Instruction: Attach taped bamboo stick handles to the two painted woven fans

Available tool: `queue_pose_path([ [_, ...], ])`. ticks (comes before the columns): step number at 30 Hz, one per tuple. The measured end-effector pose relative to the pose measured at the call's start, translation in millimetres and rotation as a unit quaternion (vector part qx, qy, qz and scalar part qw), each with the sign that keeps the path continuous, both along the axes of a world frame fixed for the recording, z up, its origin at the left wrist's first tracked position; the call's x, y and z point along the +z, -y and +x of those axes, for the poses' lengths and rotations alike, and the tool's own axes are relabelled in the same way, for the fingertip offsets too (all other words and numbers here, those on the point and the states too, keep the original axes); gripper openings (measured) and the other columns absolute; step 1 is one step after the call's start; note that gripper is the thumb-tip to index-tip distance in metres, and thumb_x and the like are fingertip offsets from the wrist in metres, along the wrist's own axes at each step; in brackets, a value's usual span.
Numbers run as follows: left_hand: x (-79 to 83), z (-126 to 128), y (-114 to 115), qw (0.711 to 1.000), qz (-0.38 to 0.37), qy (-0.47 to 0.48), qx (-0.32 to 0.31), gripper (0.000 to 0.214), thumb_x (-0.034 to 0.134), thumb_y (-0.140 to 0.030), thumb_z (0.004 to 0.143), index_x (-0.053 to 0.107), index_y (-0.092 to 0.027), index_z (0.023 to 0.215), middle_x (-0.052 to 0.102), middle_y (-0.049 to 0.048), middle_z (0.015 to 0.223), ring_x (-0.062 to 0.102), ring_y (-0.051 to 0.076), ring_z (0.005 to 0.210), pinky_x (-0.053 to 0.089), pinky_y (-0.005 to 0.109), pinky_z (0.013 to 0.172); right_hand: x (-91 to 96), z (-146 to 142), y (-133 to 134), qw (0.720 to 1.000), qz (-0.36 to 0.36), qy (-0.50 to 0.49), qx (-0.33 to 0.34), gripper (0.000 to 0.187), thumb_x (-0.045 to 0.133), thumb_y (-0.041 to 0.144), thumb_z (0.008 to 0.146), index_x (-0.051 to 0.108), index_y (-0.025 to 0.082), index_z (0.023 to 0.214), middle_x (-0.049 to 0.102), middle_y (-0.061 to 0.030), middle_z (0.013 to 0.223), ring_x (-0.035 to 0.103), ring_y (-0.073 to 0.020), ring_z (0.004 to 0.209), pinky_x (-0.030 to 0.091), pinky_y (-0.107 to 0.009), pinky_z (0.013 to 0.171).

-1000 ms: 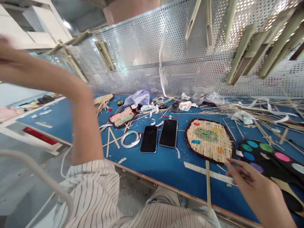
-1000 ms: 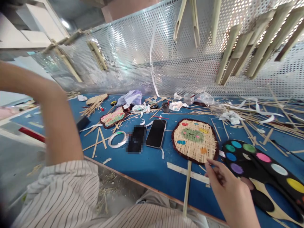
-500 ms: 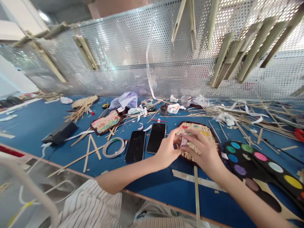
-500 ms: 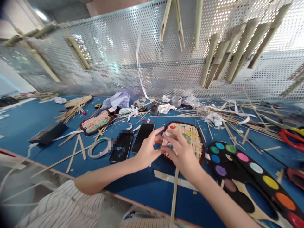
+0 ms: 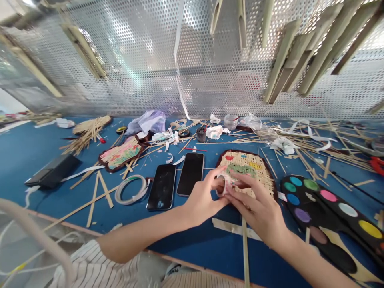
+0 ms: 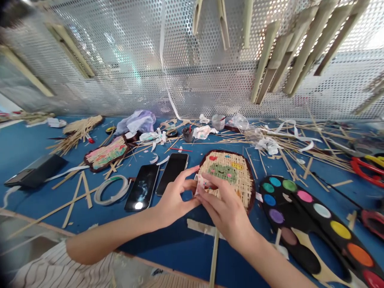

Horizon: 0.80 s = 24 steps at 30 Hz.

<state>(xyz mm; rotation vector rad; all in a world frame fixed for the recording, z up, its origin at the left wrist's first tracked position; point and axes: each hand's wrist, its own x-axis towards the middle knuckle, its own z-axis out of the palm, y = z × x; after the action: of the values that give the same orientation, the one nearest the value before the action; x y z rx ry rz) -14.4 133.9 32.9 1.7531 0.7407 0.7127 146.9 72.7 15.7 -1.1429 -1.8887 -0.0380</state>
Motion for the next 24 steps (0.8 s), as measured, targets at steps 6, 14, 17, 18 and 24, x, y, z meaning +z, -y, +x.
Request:
queue_pose_path([
  [6,0.9,0.6,-1.8,0.999,0.03,0.009,-0.024,0.061,0.063,-0.02,0.079,0.039,-0.022,0.135,0.07,0.0062,0.097,0.067,0.021,0.089,0.049,0.033,0.086,1.1,0.3,3.2,1.0,-0.009,-0.022,0.013,0.027,0.053,0.002,0.086,0.058,0.023,0.103,0.053,-0.0076,0.11,0.057,-0.0187,0.098,0.051,-0.036,0.082],
  [14,-7.7,-0.5,-5.2,0.978,0.203,-0.043,-0.033,0.049,0.063,-0.031,0.084,0.043,-0.02,0.128,0.074,0.004,0.094,0.068,0.021,0.093,0.046,0.038,0.09,9.6,5.9,0.3,0.996,-0.009,-0.082,-0.03,0.017,0.049,0.005,0.088,0.054,0.021,0.088,0.046,-0.0046,0.099,0.05,-0.0148,0.098,0.049,-0.027,0.074],
  [17,-5.7,-0.9,-4.5,0.99,0.136,-0.035,-0.027,0.028,0.06,-0.035,0.085,0.059,-0.018,0.108,0.072,0.0045,0.094,0.067,0.017,0.086,0.05,0.028,0.077,10.1,3.7,3.8,0.995,0.028,-0.088,-0.037,0.022,0.049,0.0,0.086,0.054,0.022,0.084,0.044,-0.003,0.097,0.05,-0.0134,0.095,0.047,-0.027,0.075],
  [18,-4.2,-1.0,-4.6,0.991,0.122,-0.035,-0.035,0.024,0.059,-0.035,0.086,0.062,-0.017,0.102,0.071,0.0043,0.093,0.066,0.015,0.083,0.05,0.026,0.073,10.5,2.6,5.2,0.994,0.042,-0.088,-0.039,0.023,0.049,-0.001,0.085,0.054,0.022,0.083,0.043,-0.0024,0.096,0.05,-0.0129,0.093,0.047,-0.028,0.077],
  [24,9.6,-1.6,-4.5,0.995,0.041,-0.048,-0.074,0.027,0.053,-0.038,0.089,0.065,-0.016,0.099,0.069,0.0029,0.088,0.062,0.014,0.079,0.046,0.022,0.069,12.9,3.0,8.7,0.987,0.102,-0.104,-0.07,0.024,0.063,0.0,0.078,0.063,0.021,0.088,0.037,-0.0029,0.105,0.053,-0.0097,0.081,0.047,-0.027,0.07],
])
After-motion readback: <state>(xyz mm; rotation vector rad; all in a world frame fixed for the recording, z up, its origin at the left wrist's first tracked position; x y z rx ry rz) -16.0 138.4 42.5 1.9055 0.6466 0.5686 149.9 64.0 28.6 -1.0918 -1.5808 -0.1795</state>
